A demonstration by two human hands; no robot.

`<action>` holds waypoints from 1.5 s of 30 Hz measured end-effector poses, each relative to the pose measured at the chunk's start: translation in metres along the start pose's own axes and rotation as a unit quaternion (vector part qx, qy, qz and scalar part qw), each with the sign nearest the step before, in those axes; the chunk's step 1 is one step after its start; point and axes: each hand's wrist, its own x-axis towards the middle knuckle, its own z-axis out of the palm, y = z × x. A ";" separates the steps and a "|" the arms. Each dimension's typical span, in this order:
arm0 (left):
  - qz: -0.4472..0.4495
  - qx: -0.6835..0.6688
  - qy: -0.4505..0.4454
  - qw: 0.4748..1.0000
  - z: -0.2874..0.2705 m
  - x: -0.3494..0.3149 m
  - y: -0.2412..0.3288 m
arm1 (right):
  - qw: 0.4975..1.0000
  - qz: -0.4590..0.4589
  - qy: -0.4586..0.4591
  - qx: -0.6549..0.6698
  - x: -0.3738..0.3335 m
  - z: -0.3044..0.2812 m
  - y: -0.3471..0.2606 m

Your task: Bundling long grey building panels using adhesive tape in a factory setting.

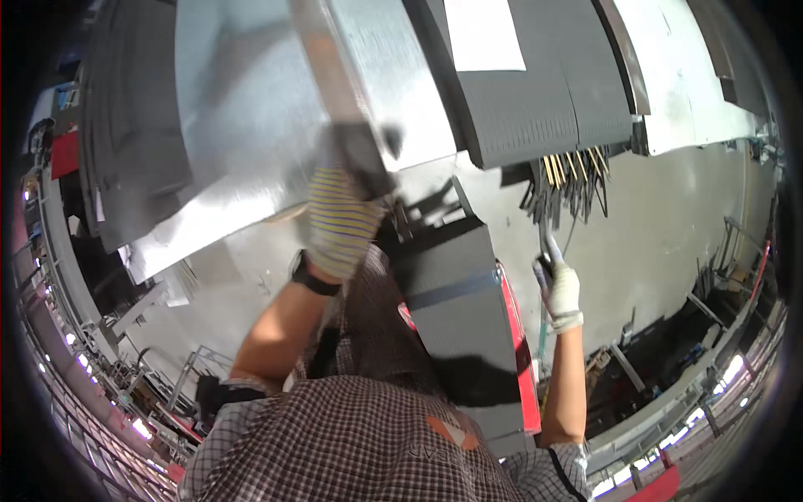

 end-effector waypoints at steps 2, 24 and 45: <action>0.032 0.094 -0.022 0.995 0.011 0.007 -0.009 | 0.999 0.044 -0.011 0.004 -0.021 -0.013 -0.001; -0.405 -0.547 -0.119 0.723 -0.036 -0.193 -0.016 | 0.782 0.149 -0.506 -0.331 -0.350 -0.041 0.028; -0.428 -0.609 -0.216 0.632 -0.236 -0.141 -0.101 | 0.978 -0.201 0.051 -0.009 -0.076 0.164 -0.450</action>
